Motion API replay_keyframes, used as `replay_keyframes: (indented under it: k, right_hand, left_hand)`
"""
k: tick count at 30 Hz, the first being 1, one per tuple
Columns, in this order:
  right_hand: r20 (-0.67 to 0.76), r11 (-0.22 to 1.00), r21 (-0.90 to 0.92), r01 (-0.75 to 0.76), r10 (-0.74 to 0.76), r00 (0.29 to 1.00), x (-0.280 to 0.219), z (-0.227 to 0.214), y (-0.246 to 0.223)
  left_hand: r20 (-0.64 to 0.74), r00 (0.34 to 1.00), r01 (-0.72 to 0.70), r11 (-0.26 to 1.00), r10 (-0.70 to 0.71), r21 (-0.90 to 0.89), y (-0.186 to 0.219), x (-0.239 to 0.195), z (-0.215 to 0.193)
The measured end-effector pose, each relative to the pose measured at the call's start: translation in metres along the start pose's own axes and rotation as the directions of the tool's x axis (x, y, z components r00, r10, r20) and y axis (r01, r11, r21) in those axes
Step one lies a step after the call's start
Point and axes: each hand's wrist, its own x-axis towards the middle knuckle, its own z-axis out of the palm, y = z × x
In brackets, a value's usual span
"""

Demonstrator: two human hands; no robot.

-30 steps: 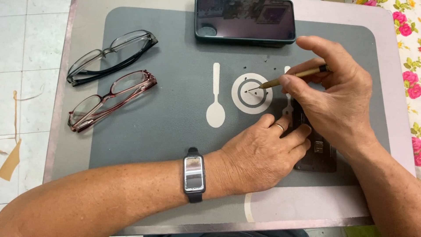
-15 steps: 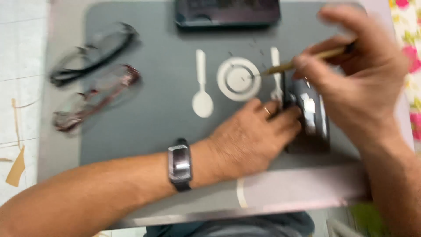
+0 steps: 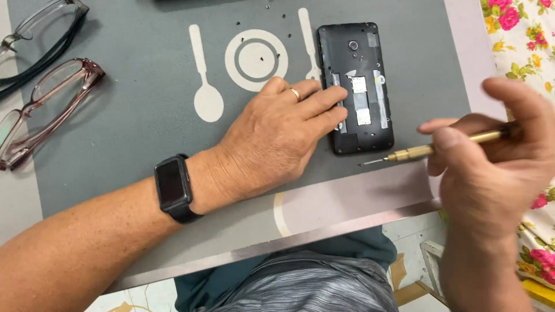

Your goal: The person uses a screwdriver to remove screws from the back of a disassembled smartphone. They then use their fingers to peel off a piece of tape or adhesive from the phone's internal components.

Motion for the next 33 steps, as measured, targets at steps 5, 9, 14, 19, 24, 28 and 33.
replay_keyframes:
  k: [5,9,14,19,24,28,33]
  right_hand:
    - [-0.164,0.998,-0.060,-0.030,0.020,0.986,-0.010,0.016,0.001]
    - [-0.175,0.996,-0.092,-0.014,-0.003,0.985,-0.013,0.019,0.004]
    - [-0.151,0.976,-0.200,0.084,-0.115,0.982,-0.017,0.020,0.009]
    - [-0.128,0.946,-0.283,0.157,-0.199,0.972,-0.019,0.021,0.007]
    - [-0.073,0.904,-0.349,0.249,-0.291,0.954,-0.020,0.017,0.012]
    - [-0.056,0.890,-0.344,0.300,-0.338,0.940,-0.019,0.017,0.012]
    - [-0.076,0.894,-0.339,0.291,-0.335,0.939,-0.021,0.018,0.013]
  left_hand:
    - [0.019,1.000,-0.010,1.000,0.010,-0.008,-0.002,-0.001,-0.001]
    - [0.018,1.000,-0.015,1.000,0.015,-0.002,-0.002,-0.001,-0.001]
    - [-0.019,0.999,-0.028,1.000,0.029,0.013,-0.001,0.000,-0.003]
    - [-0.013,1.000,-0.025,1.000,0.026,0.017,-0.001,-0.001,-0.002]
    - [-0.004,0.999,-0.032,0.999,0.032,0.005,-0.001,-0.001,-0.003]
    - [0.019,0.999,-0.030,1.000,0.030,0.007,-0.001,0.000,-0.004]
    - [0.025,0.999,-0.027,1.000,0.027,0.008,-0.001,0.000,-0.003]
